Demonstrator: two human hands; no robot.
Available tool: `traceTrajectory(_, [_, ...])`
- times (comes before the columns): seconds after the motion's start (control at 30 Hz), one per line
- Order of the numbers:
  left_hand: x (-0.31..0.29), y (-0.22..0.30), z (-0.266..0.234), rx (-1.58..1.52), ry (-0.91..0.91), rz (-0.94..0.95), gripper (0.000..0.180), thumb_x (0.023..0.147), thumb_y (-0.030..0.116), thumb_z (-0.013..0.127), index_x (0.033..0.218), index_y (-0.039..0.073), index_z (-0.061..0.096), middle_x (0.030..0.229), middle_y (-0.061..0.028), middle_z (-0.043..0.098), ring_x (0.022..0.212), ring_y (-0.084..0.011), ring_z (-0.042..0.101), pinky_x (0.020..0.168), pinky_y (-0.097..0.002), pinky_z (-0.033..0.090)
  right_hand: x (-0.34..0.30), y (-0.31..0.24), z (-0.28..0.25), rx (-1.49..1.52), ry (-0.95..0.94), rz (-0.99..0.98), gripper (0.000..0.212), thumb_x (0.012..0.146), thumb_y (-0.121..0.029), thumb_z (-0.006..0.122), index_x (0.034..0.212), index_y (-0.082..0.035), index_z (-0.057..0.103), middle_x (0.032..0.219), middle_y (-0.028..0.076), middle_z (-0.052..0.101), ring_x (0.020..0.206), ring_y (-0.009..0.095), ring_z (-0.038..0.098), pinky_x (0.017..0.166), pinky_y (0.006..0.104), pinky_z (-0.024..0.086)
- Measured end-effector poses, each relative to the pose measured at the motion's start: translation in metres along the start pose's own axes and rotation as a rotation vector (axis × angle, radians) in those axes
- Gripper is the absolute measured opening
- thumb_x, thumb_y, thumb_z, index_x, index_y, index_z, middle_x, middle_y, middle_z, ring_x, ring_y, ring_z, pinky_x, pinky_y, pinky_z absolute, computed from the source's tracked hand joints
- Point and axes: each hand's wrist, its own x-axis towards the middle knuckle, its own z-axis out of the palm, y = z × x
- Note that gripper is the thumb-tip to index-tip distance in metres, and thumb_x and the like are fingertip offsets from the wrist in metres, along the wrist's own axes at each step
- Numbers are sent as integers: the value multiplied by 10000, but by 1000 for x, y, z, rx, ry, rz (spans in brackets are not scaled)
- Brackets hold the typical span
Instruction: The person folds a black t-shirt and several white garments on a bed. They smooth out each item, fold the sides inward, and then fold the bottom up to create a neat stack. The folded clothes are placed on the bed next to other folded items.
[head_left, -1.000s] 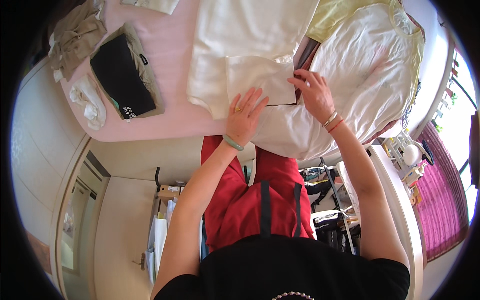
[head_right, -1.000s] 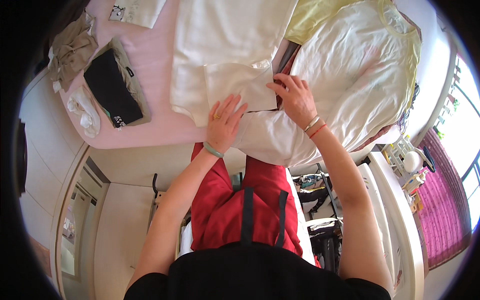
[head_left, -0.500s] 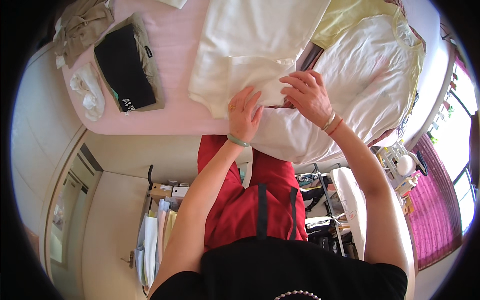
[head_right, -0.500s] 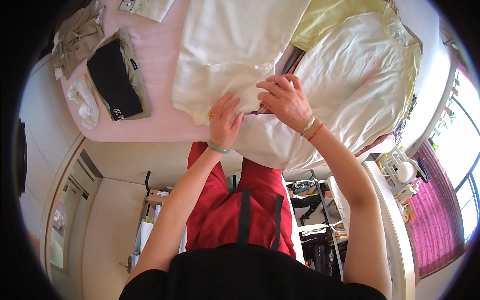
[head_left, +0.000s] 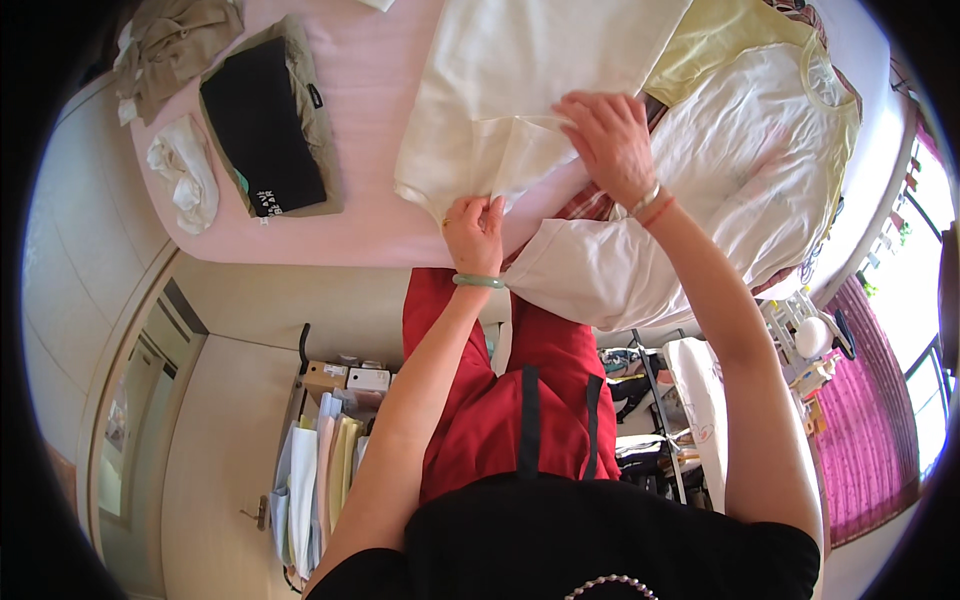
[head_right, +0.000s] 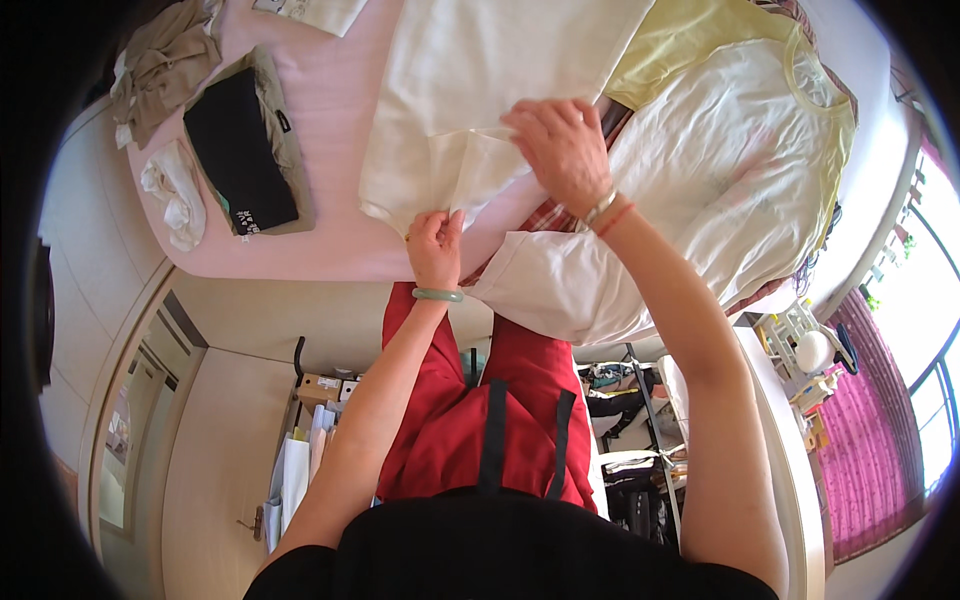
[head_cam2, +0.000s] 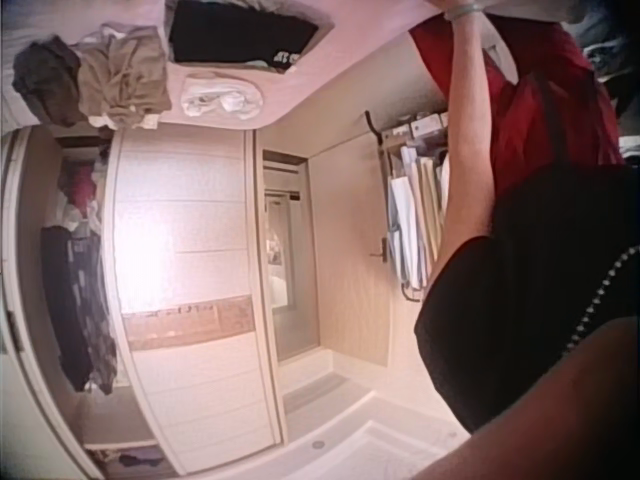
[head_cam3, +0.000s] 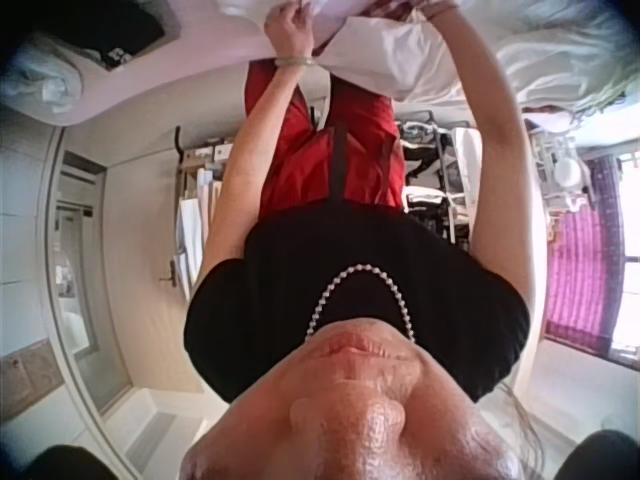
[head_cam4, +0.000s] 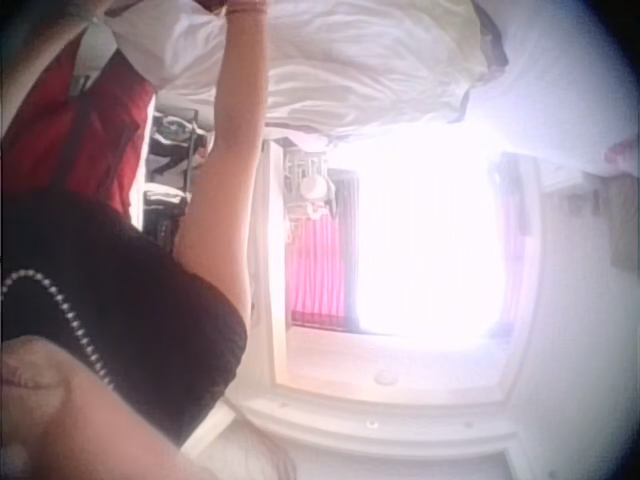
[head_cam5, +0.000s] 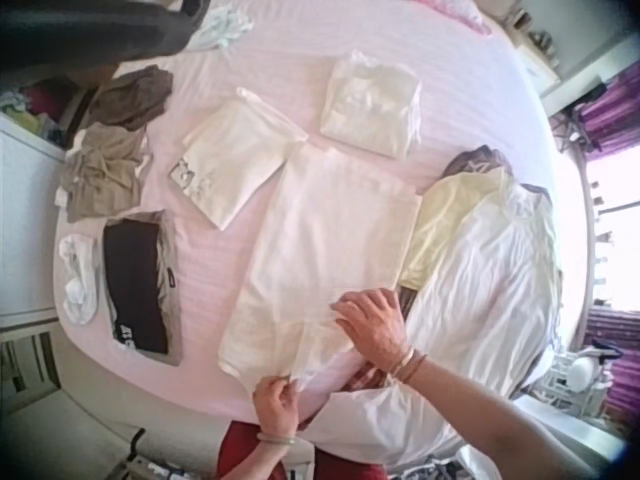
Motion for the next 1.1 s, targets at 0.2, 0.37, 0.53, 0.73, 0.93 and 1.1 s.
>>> traceTrajectory(0.2, [8, 7, -19, -71, -200, -177, 140, 909, 166, 693, 942, 31, 677, 849, -65, 611, 678, -189, 543, 643, -319, 460, -42, -32, 3, -15, -322, -271, 662, 835, -106, 602, 1471, -131, 419, 1574, 45, 346, 1470, 208, 295, 1214, 433, 240])
traceTrajectory(0.37, [59, 1, -67, 304, -356, 572, 315, 848, 49, 629, 1160, 85, 648, 1093, -60, 628, 970, -226, 601, 829, -370, 492, -44, -20, 31, -47, -347, -120, 714, 841, -98, 595, 1506, -118, 335, 1597, 67, 287, 1490, 235, 242, 1229, 442, 197])
traceTrajectory(0.53, [164, -5, -112, 659, -652, 1174, 556, 845, 28, 524, 1384, 164, 533, 1507, -68, 440, 1416, -237, 383, 1166, -415, 340, -45, -20, 38, -62, -339, -108, 764, 839, -123, 601, 1530, -125, 276, 1613, 67, 245, 1481, 245, 256, 1227, 434, 207])
traceTrajectory(0.73, [234, 17, -100, 686, -940, 1427, 630, 826, 22, 548, 1419, 226, 497, 1540, -61, 394, 1424, -231, 379, 1166, -421, 332, -45, -19, 40, -87, -236, -82, 631, 857, -128, 536, 1472, -204, 417, 1589, 65, 310, 1447, 239, 332, 1191, 434, 281])
traceTrajectory(0.93, [239, 14, -98, 512, -1040, 1228, 665, 769, 63, 656, 1402, 208, 510, 1564, -58, 363, 1429, -226, 374, 1154, -448, 320, -47, -17, 46, 98, -141, 27, 663, 824, -151, 670, 1443, -243, 449, 1535, -27, 405, 1401, 197, 406, 1114, 395, 343])
traceTrajectory(1.1, [259, 15, -88, 219, -1141, 679, 438, 832, 121, 635, 1263, 201, 649, 1362, -78, 605, 1233, -206, 574, 1031, -371, 399, -30, -14, 30, 473, -173, 382, 519, 885, -120, 582, 1394, -200, 521, 1383, 35, 547, 1177, 251, 564, 979, 381, 446])
